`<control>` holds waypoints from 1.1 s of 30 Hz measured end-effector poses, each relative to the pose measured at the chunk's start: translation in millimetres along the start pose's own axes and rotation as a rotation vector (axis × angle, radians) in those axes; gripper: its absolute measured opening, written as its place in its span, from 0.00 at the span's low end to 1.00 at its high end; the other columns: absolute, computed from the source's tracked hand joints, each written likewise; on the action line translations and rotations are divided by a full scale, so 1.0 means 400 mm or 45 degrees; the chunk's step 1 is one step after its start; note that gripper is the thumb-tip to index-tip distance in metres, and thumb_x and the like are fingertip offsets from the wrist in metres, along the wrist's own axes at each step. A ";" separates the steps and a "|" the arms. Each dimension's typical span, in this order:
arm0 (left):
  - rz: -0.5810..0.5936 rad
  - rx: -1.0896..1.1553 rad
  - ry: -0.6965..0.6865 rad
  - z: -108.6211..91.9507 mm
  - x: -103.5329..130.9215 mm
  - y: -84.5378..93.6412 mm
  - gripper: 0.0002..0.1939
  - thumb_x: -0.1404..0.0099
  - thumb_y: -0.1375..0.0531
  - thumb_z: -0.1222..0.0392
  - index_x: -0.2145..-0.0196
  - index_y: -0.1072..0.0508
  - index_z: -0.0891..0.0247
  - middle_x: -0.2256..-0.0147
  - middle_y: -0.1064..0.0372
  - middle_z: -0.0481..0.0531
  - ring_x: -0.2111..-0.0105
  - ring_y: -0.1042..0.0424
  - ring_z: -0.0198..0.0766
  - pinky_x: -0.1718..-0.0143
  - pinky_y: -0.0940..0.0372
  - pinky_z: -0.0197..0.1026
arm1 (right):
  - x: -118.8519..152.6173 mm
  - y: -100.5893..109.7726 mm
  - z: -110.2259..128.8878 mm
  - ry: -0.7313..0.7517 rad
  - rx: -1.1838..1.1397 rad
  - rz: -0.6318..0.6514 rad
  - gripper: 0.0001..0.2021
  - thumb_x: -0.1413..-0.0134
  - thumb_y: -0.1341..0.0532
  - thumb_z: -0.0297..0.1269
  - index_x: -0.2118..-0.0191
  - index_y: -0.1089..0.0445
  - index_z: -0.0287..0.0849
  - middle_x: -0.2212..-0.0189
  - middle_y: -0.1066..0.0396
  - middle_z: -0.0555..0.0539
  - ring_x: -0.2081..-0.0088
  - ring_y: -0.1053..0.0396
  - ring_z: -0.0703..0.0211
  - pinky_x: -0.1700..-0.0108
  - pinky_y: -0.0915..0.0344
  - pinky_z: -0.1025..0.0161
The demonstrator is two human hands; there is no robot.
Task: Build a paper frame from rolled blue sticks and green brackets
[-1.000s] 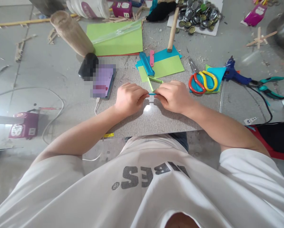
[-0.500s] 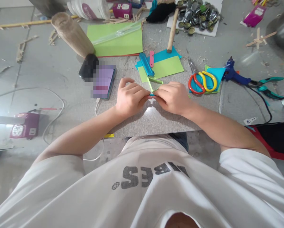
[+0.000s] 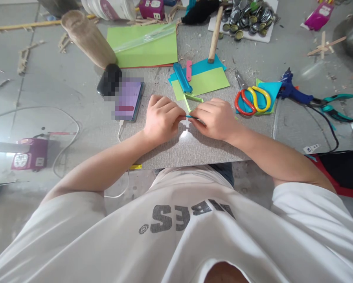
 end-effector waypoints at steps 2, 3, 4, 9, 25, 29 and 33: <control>-0.041 -0.018 -0.019 0.016 -0.003 0.004 0.28 0.06 0.49 0.40 0.60 0.20 0.52 0.64 0.18 0.57 0.53 0.18 0.59 0.43 0.29 0.69 | 0.004 0.010 -0.006 -0.010 0.004 -0.055 0.32 0.06 0.51 0.54 0.48 0.11 0.44 0.58 0.16 0.38 0.59 0.27 0.46 0.53 0.42 0.48; -0.066 -0.032 -0.052 0.021 -0.004 0.005 0.29 0.05 0.50 0.38 0.60 0.21 0.52 0.65 0.20 0.57 0.55 0.19 0.58 0.46 0.29 0.68 | 0.007 0.014 -0.009 0.004 0.000 -0.086 0.32 0.06 0.51 0.55 0.48 0.11 0.44 0.59 0.16 0.38 0.60 0.27 0.46 0.54 0.43 0.49; -0.094 -0.042 -0.102 0.022 -0.004 0.006 0.30 0.05 0.51 0.37 0.61 0.22 0.52 0.67 0.21 0.56 0.56 0.21 0.56 0.48 0.30 0.66 | 0.010 0.016 -0.011 0.030 -0.010 -0.114 0.32 0.06 0.50 0.54 0.49 0.12 0.43 0.60 0.17 0.39 0.61 0.29 0.47 0.54 0.43 0.49; -0.113 -0.023 -0.221 0.012 0.002 -0.002 0.30 0.04 0.49 0.35 0.58 0.21 0.53 0.66 0.19 0.54 0.58 0.22 0.53 0.47 0.31 0.64 | 0.020 0.007 -0.018 0.138 -0.061 -0.160 0.29 0.06 0.48 0.50 0.55 0.14 0.44 0.64 0.20 0.42 0.64 0.33 0.51 0.57 0.45 0.51; 0.025 -0.005 -0.091 0.002 -0.001 -0.003 0.35 0.07 0.46 0.26 0.60 0.16 0.53 0.66 0.20 0.55 0.56 0.19 0.57 0.42 0.29 0.68 | 0.017 -0.003 -0.017 0.112 -0.031 -0.199 0.41 0.05 0.58 0.63 0.61 0.19 0.44 0.67 0.25 0.44 0.68 0.40 0.53 0.59 0.50 0.51; 0.018 -0.002 -0.119 -0.008 0.000 -0.004 0.33 0.06 0.46 0.30 0.59 0.16 0.54 0.66 0.20 0.56 0.55 0.20 0.57 0.43 0.30 0.67 | 0.013 -0.004 -0.013 0.080 -0.049 -0.178 0.41 0.05 0.57 0.63 0.60 0.18 0.44 0.68 0.25 0.44 0.68 0.40 0.54 0.59 0.51 0.51; 0.041 -0.036 -0.097 -0.005 -0.003 -0.006 0.32 0.06 0.47 0.33 0.62 0.18 0.54 0.68 0.23 0.55 0.56 0.20 0.58 0.43 0.30 0.67 | 0.007 0.000 -0.014 0.049 -0.088 -0.161 0.41 0.07 0.54 0.69 0.64 0.22 0.45 0.71 0.29 0.46 0.69 0.41 0.54 0.60 0.51 0.51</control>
Point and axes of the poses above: each hand's wrist, its own x-axis away from the middle knuckle, its own y-axis out of the back of the hand, z = x × y, the point moved 6 cm from there along -x, towards the middle knuckle
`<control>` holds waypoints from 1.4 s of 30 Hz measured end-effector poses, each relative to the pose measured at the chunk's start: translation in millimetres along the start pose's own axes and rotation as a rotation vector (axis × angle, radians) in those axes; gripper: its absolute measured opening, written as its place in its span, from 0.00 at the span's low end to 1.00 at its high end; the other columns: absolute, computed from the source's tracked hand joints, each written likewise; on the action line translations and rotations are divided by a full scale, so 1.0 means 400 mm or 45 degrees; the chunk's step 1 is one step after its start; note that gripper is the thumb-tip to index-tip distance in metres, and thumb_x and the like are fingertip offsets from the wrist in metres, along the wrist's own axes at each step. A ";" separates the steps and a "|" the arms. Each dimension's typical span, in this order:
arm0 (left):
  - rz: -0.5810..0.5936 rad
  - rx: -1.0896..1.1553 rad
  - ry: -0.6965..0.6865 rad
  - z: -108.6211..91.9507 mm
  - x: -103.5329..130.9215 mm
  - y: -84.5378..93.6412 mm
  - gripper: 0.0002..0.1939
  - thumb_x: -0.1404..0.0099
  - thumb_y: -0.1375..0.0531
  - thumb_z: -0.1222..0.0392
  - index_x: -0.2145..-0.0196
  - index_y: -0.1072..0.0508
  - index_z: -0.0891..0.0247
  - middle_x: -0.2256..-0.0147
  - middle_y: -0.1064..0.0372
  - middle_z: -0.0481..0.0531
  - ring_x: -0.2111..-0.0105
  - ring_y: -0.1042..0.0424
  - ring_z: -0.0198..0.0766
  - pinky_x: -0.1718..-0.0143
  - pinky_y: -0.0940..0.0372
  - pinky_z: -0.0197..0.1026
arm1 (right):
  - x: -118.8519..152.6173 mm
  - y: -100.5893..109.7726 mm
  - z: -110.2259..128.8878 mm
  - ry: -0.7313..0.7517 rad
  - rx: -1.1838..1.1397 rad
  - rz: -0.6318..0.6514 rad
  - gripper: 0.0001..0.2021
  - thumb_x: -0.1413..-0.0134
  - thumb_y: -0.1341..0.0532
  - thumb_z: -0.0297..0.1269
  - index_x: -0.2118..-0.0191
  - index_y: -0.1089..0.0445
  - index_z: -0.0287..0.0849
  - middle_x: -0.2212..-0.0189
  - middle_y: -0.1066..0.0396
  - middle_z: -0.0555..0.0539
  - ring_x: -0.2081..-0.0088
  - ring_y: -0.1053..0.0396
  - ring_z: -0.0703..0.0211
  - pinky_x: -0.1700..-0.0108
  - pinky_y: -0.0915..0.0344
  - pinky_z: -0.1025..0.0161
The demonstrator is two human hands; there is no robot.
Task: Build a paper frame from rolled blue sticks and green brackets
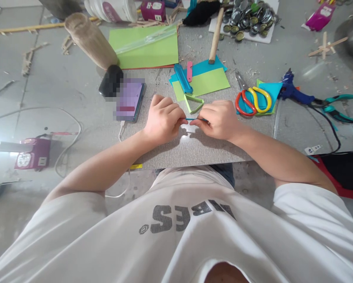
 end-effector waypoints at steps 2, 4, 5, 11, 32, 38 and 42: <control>0.022 -0.004 0.010 0.005 0.001 -0.003 0.31 0.07 0.45 0.33 0.61 0.17 0.54 0.68 0.22 0.55 0.55 0.19 0.57 0.43 0.30 0.65 | -0.003 0.003 -0.008 -0.021 -0.001 0.031 0.41 0.09 0.53 0.71 0.67 0.25 0.46 0.73 0.32 0.47 0.70 0.44 0.54 0.60 0.52 0.51; 0.030 -0.001 0.035 0.016 0.003 -0.002 0.29 0.08 0.41 0.33 0.59 0.15 0.54 0.67 0.20 0.55 0.54 0.18 0.57 0.42 0.30 0.64 | -0.004 0.010 -0.022 -0.040 -0.011 0.039 0.40 0.10 0.50 0.71 0.68 0.27 0.46 0.74 0.34 0.47 0.71 0.46 0.55 0.60 0.52 0.51; 0.026 0.003 0.057 0.024 0.005 0.000 0.27 0.09 0.38 0.34 0.59 0.14 0.55 0.66 0.19 0.55 0.54 0.18 0.57 0.42 0.30 0.64 | -0.003 0.016 -0.031 -0.051 -0.021 0.031 0.39 0.10 0.49 0.71 0.69 0.28 0.47 0.74 0.34 0.48 0.71 0.46 0.55 0.60 0.51 0.52; -0.029 0.020 0.118 0.060 0.013 0.022 0.19 0.15 0.32 0.47 0.64 0.13 0.56 0.70 0.23 0.53 0.58 0.20 0.56 0.43 0.31 0.64 | 0.007 0.031 -0.062 -0.028 -0.137 -0.022 0.40 0.10 0.46 0.72 0.67 0.22 0.45 0.72 0.27 0.47 0.70 0.37 0.55 0.62 0.48 0.53; -0.095 -0.024 0.085 0.091 0.001 0.029 0.18 0.12 0.35 0.43 0.59 0.15 0.52 0.66 0.19 0.57 0.56 0.21 0.59 0.46 0.30 0.65 | 0.026 0.099 -0.116 0.001 0.006 -0.121 0.23 0.10 0.41 0.49 0.49 0.08 0.48 0.59 0.10 0.42 0.59 0.17 0.47 0.54 0.31 0.50; -0.051 -0.035 0.230 0.109 -0.003 0.035 0.12 0.16 0.38 0.53 0.56 0.15 0.54 0.63 0.15 0.57 0.58 0.17 0.57 0.49 0.28 0.59 | 0.040 0.193 -0.166 -0.014 -0.106 -0.060 0.13 0.19 0.34 0.43 0.56 0.12 0.49 0.64 0.13 0.46 0.66 0.22 0.52 0.60 0.33 0.52; 0.231 -0.052 0.182 0.070 -0.026 -0.011 0.28 0.20 0.37 0.55 0.28 0.17 0.58 0.60 0.13 0.56 0.54 0.15 0.58 0.47 0.27 0.57 | 0.037 0.203 -0.069 0.133 -0.166 0.069 0.13 0.18 0.36 0.38 0.58 0.16 0.51 0.65 0.15 0.48 0.66 0.25 0.53 0.58 0.35 0.52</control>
Point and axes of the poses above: each hand's wrist, its own x-axis away from the middle knuckle, its own y-axis out of the back of the hand, z = x × y, the point moved 6 cm from there along -x, towards the middle knuckle
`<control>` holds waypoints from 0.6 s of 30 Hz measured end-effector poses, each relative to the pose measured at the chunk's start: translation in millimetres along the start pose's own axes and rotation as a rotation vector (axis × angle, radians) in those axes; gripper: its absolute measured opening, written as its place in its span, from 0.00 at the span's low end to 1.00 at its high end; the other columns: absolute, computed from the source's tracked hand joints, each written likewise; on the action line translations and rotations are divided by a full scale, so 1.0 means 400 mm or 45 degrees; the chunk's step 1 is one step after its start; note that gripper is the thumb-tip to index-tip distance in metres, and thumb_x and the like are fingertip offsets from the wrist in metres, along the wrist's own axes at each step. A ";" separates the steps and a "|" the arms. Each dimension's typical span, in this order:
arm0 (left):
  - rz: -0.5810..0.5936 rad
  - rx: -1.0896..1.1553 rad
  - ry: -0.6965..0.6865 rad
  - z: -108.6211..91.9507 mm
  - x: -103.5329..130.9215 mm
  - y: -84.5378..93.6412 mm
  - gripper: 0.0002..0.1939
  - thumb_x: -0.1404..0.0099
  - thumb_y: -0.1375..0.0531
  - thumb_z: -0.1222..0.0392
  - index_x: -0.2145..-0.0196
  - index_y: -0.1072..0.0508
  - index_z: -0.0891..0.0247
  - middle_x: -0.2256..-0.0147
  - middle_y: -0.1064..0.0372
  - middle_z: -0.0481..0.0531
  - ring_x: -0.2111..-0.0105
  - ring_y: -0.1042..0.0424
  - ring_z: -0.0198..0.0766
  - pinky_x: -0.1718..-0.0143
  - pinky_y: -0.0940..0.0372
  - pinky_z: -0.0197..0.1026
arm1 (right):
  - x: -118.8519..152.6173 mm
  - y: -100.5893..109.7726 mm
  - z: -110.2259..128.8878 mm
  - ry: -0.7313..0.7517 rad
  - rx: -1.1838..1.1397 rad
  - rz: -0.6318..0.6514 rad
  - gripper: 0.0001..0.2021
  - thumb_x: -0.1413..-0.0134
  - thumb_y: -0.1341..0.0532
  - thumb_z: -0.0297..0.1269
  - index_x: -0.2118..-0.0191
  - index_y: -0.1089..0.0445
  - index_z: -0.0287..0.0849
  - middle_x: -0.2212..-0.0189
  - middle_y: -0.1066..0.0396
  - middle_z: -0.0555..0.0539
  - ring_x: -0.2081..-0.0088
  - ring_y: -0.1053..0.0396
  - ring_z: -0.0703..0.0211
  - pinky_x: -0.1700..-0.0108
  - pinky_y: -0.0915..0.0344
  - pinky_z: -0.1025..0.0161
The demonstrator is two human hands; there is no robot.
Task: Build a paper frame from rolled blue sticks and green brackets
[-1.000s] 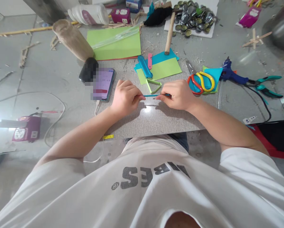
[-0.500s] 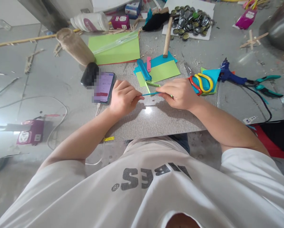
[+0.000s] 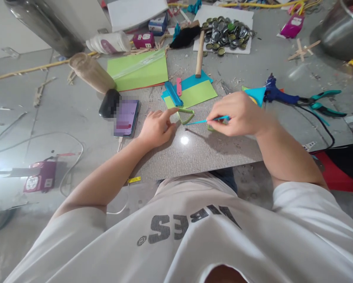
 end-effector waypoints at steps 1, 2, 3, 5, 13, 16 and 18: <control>0.082 -0.027 -0.047 -0.015 -0.007 -0.012 0.32 0.21 0.38 0.55 0.24 0.19 0.59 0.59 0.13 0.57 0.53 0.14 0.59 0.46 0.27 0.58 | -0.004 -0.012 0.037 0.069 0.022 0.040 0.13 0.17 0.37 0.37 0.58 0.17 0.51 0.64 0.15 0.49 0.65 0.27 0.54 0.57 0.36 0.52; 0.152 -0.052 -0.092 -0.029 -0.013 -0.023 0.33 0.20 0.39 0.55 0.22 0.20 0.59 0.57 0.13 0.59 0.51 0.15 0.61 0.46 0.28 0.58 | -0.008 -0.027 0.075 0.148 0.058 0.081 0.14 0.16 0.39 0.37 0.58 0.18 0.50 0.64 0.15 0.49 0.66 0.29 0.54 0.58 0.38 0.52; 0.203 -0.073 -0.125 -0.038 -0.017 -0.031 0.32 0.19 0.41 0.55 0.24 0.18 0.60 0.55 0.13 0.61 0.49 0.15 0.62 0.46 0.27 0.59 | -0.011 -0.044 0.112 0.232 0.100 0.124 0.16 0.15 0.40 0.36 0.59 0.18 0.49 0.65 0.16 0.49 0.66 0.32 0.55 0.59 0.41 0.52; 0.243 -0.093 -0.138 -0.043 -0.023 -0.038 0.26 0.18 0.42 0.53 0.33 0.13 0.60 0.52 0.14 0.65 0.48 0.16 0.63 0.47 0.27 0.60 | -0.013 -0.087 0.173 0.372 0.177 0.240 0.17 0.18 0.43 0.29 0.61 0.21 0.47 0.68 0.21 0.49 0.67 0.37 0.54 0.60 0.46 0.52; -0.014 0.116 0.017 0.024 -0.008 -0.019 0.12 0.18 0.36 0.52 0.59 0.17 0.57 0.53 0.18 0.63 0.50 0.18 0.59 0.42 0.20 0.64 | -0.021 -0.212 0.203 0.336 0.039 0.736 0.23 0.20 0.25 0.60 0.53 0.16 0.42 0.61 0.21 0.45 0.62 0.31 0.50 0.58 0.52 0.54; -0.124 0.257 0.119 0.049 -0.005 -0.015 0.10 0.22 0.33 0.53 0.63 0.18 0.56 0.48 0.17 0.63 0.47 0.18 0.58 0.40 0.18 0.65 | -0.025 -0.224 0.185 0.280 0.012 0.742 0.30 0.21 0.26 0.69 0.52 0.15 0.41 0.58 0.20 0.43 0.58 0.28 0.48 0.57 0.48 0.54; -0.183 0.422 0.218 0.061 -0.001 -0.011 0.08 0.23 0.32 0.53 0.61 0.18 0.57 0.44 0.16 0.64 0.45 0.17 0.56 0.42 0.16 0.62 | -0.027 -0.230 0.175 0.247 0.004 0.744 0.29 0.18 0.27 0.67 0.52 0.15 0.40 0.58 0.20 0.42 0.58 0.28 0.48 0.56 0.47 0.54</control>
Point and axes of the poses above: each hand's wrist, its own x-axis away from the middle knuckle, its own y-axis out of the back of the hand, z = x × y, the point moved 6 cm from there along -x, towards the middle knuckle
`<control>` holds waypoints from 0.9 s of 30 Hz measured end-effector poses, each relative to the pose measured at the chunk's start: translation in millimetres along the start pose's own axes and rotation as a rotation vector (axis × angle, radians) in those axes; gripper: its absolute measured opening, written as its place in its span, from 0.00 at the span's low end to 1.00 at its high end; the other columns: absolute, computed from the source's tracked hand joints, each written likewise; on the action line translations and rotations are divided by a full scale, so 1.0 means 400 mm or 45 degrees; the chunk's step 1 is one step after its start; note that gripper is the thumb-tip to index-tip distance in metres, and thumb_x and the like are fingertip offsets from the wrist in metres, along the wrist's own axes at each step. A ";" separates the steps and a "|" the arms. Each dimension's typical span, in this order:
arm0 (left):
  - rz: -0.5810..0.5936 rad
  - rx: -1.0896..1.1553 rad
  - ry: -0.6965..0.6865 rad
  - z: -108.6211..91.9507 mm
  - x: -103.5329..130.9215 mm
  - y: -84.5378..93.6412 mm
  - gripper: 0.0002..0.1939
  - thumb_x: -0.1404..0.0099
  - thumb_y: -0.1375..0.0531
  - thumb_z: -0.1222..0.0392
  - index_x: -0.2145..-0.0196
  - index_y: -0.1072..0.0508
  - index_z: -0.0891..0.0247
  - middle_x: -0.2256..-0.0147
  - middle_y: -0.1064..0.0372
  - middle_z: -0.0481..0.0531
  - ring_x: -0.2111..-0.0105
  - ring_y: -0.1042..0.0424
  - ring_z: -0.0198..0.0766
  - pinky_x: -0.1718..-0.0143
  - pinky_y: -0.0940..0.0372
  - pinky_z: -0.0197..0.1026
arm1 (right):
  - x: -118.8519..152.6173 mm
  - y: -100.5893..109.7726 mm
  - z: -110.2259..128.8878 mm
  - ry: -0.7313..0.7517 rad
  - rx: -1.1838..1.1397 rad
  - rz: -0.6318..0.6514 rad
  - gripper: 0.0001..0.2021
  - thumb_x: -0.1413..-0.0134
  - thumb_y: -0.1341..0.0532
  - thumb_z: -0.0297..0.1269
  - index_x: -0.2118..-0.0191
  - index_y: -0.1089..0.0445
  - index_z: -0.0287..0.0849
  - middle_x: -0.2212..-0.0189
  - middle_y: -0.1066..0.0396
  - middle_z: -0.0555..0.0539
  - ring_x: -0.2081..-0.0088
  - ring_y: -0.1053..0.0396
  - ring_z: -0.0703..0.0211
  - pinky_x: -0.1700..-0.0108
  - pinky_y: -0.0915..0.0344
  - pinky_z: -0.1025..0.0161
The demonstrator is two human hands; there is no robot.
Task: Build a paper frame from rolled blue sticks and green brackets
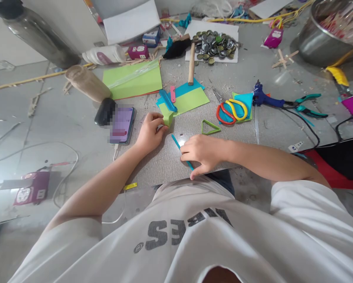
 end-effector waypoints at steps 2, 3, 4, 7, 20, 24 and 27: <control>-0.016 0.241 0.097 0.000 0.007 0.003 0.11 0.21 0.31 0.47 0.55 0.16 0.56 0.44 0.14 0.63 0.48 0.15 0.53 0.48 0.14 0.57 | -0.003 -0.005 -0.008 -0.026 0.003 0.005 0.27 0.16 0.28 0.64 0.51 0.14 0.40 0.57 0.20 0.42 0.58 0.28 0.48 0.55 0.45 0.54; -0.006 0.376 0.130 -0.007 0.013 0.002 0.15 0.20 0.30 0.42 0.52 0.16 0.56 0.46 0.14 0.62 0.50 0.13 0.51 0.51 0.14 0.55 | -0.004 -0.008 -0.011 -0.037 0.018 0.004 0.26 0.15 0.28 0.62 0.50 0.14 0.39 0.56 0.19 0.42 0.57 0.27 0.48 0.55 0.44 0.53; 0.012 0.511 0.151 -0.016 0.020 0.000 0.20 0.19 0.28 0.36 0.49 0.16 0.56 0.48 0.13 0.60 0.52 0.12 0.50 0.53 0.13 0.53 | -0.005 -0.010 -0.014 -0.045 0.040 -0.004 0.24 0.15 0.27 0.59 0.49 0.13 0.39 0.54 0.19 0.41 0.55 0.25 0.48 0.54 0.42 0.53; 0.081 0.850 0.179 -0.054 0.041 -0.015 0.33 0.24 0.24 0.22 0.47 0.17 0.55 0.46 0.13 0.61 0.53 0.09 0.53 0.58 0.12 0.52 | -0.005 -0.013 -0.021 -0.061 0.106 -0.075 0.19 0.14 0.27 0.53 0.44 0.13 0.39 0.50 0.17 0.38 0.50 0.23 0.45 0.51 0.37 0.53; 0.350 0.635 0.177 -0.129 0.053 -0.073 0.15 0.28 0.27 0.44 0.63 0.16 0.57 0.62 0.12 0.56 0.62 0.14 0.48 0.57 0.17 0.49 | 0.060 0.056 -0.110 -0.635 -0.331 -0.757 0.29 0.16 0.33 0.68 0.60 0.25 0.45 0.66 0.19 0.46 0.64 0.26 0.54 0.59 0.42 0.55; 0.268 0.429 0.083 -0.138 0.057 -0.063 0.11 0.26 0.29 0.48 0.60 0.13 0.57 0.57 0.09 0.57 0.58 0.11 0.50 0.50 0.14 0.51 | 0.076 0.053 -0.148 -0.865 -0.705 -0.912 0.23 0.29 0.25 0.61 0.50 0.28 0.49 0.64 0.17 0.51 0.69 0.26 0.58 0.58 0.34 0.57; 0.217 0.323 0.037 -0.134 0.059 -0.064 0.08 0.25 0.30 0.52 0.61 0.14 0.57 0.54 0.09 0.58 0.56 0.10 0.50 0.48 0.13 0.51 | 0.069 0.049 -0.157 -0.914 -0.688 -0.938 0.12 0.33 0.28 0.44 0.53 0.30 0.49 0.59 0.15 0.48 0.69 0.27 0.59 0.59 0.33 0.57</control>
Point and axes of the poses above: each hand's wrist, its own x-axis away from the middle knuckle, its own y-axis out of the back of the hand, z = x × y, the point moved 6 cm from there along -x, towards the middle knuckle
